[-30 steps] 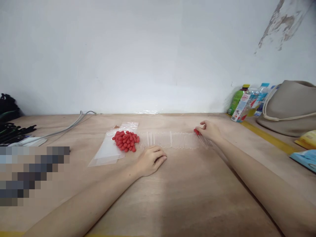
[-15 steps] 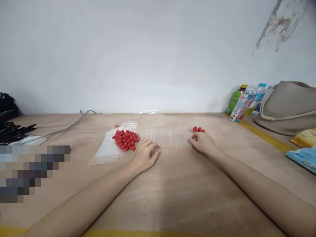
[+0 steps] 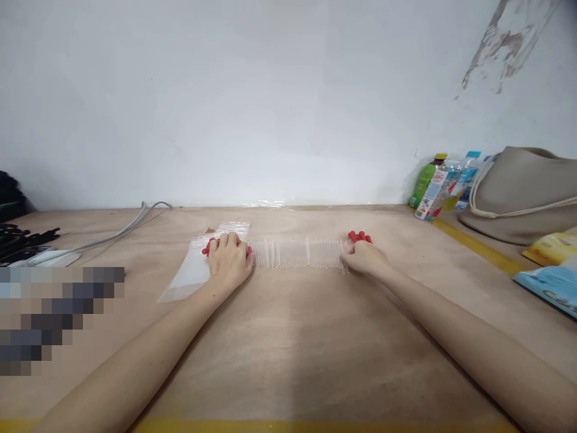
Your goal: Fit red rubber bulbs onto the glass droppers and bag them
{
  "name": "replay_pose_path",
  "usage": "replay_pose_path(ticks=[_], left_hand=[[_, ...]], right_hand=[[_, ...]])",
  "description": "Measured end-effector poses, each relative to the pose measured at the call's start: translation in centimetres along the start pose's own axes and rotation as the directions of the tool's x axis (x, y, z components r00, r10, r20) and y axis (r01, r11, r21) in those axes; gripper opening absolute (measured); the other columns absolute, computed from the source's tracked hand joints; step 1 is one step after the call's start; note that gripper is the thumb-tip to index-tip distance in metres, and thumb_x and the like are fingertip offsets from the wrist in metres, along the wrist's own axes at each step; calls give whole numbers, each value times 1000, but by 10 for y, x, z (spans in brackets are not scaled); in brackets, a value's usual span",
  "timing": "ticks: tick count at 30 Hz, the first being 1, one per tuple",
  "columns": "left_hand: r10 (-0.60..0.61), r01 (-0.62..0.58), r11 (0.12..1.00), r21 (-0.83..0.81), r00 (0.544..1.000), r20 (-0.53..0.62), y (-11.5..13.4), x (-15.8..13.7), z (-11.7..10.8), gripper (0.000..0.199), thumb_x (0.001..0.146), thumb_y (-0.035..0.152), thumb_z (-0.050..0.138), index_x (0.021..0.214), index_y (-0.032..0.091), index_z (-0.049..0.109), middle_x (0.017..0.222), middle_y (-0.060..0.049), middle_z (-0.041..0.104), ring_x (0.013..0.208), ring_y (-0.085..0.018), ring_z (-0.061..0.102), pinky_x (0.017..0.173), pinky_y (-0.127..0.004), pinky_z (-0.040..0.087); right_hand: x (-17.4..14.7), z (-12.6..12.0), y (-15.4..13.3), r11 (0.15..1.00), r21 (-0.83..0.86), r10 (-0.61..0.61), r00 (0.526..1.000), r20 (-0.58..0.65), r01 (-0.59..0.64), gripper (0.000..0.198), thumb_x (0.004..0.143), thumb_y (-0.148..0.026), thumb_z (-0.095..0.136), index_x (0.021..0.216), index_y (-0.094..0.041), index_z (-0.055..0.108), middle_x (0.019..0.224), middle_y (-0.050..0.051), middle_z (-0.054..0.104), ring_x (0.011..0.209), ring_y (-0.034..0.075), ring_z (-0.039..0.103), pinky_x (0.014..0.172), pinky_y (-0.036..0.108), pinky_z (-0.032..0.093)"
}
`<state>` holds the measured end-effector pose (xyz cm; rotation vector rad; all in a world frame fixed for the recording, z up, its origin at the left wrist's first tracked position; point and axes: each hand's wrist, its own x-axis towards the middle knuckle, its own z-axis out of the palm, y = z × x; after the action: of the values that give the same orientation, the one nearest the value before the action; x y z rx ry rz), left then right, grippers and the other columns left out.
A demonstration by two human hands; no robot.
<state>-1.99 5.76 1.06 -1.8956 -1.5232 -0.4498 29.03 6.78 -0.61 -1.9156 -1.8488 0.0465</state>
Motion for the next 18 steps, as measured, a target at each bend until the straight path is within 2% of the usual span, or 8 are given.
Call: replay_pose_path(ticks=[3, 6, 9, 11, 13, 15, 18], left_hand=[[22, -22, 999, 24, 1000, -4, 1, 0, 0, 26, 78, 33, 46, 70, 16, 64, 85, -12, 53, 88, -28, 44, 73, -40, 32], [17, -18, 1000, -25, 999, -36, 3, 1, -3, 23, 77, 29, 46, 69, 16, 63, 85, -12, 53, 89, -29, 44, 73, -41, 32], [37, -64, 971, -230, 992, -121, 13, -2, -12, 17, 76, 26, 48, 72, 15, 61, 88, -11, 53, 89, -27, 45, 76, -41, 34], [93, -151, 888, -434, 984, -151, 25, -7, -19, 14, 76, 24, 48, 76, 15, 59, 86, -9, 52, 87, -23, 47, 77, -38, 38], [160, -198, 762, -616, 980, -117, 38, -16, -24, 11, 77, 22, 48, 79, 15, 56, 83, -7, 52, 80, -19, 49, 72, -32, 42], [220, -170, 674, -719, 975, -25, 49, -24, -26, 8, 76, 19, 48, 78, 15, 54, 78, -4, 52, 69, -15, 50, 63, -27, 43], [264, -115, 627, -771, 962, 71, 57, -33, -26, 8, 75, 15, 47, 79, 15, 54, 74, -3, 52, 61, -12, 50, 56, -25, 42]], right_hand=[[0, 0, -2, 995, -44, 97, 992, 87, -93, 18, 64, -26, 50, 50, -18, 57, 86, 14, 62, 102, 33, 48, 73, 40, 41], [-2, 0, -5, 998, -25, 54, 997, 51, -52, 22, 69, -27, 47, 49, -18, 54, 83, 13, 62, 103, 31, 48, 77, 40, 39], [-10, 0, -11, 996, 63, -56, 997, -52, 60, 21, 75, -27, 43, 58, -19, 51, 69, 8, 60, 83, 24, 56, 75, 37, 41], [-20, 0, -18, 974, 159, -144, 983, -118, 161, 16, 79, -28, 40, 70, -19, 50, 67, 6, 58, 68, 19, 56, 67, 33, 43], [-33, 2, -25, 922, 240, -266, 948, -172, 303, 13, 81, -27, 39, 79, -18, 49, 71, 6, 59, 65, 17, 56, 61, 30, 43], [-47, 5, -30, 855, 270, -397, 894, -207, 442, 13, 82, -25, 41, 86, -17, 50, 74, 6, 59, 68, 17, 56, 62, 29, 44], [-61, 9, -31, 771, 262, -537, 814, -222, 580, 20, 84, -22, 40, 99, -17, 52, 81, 7, 60, 74, 17, 56, 67, 30, 44]])
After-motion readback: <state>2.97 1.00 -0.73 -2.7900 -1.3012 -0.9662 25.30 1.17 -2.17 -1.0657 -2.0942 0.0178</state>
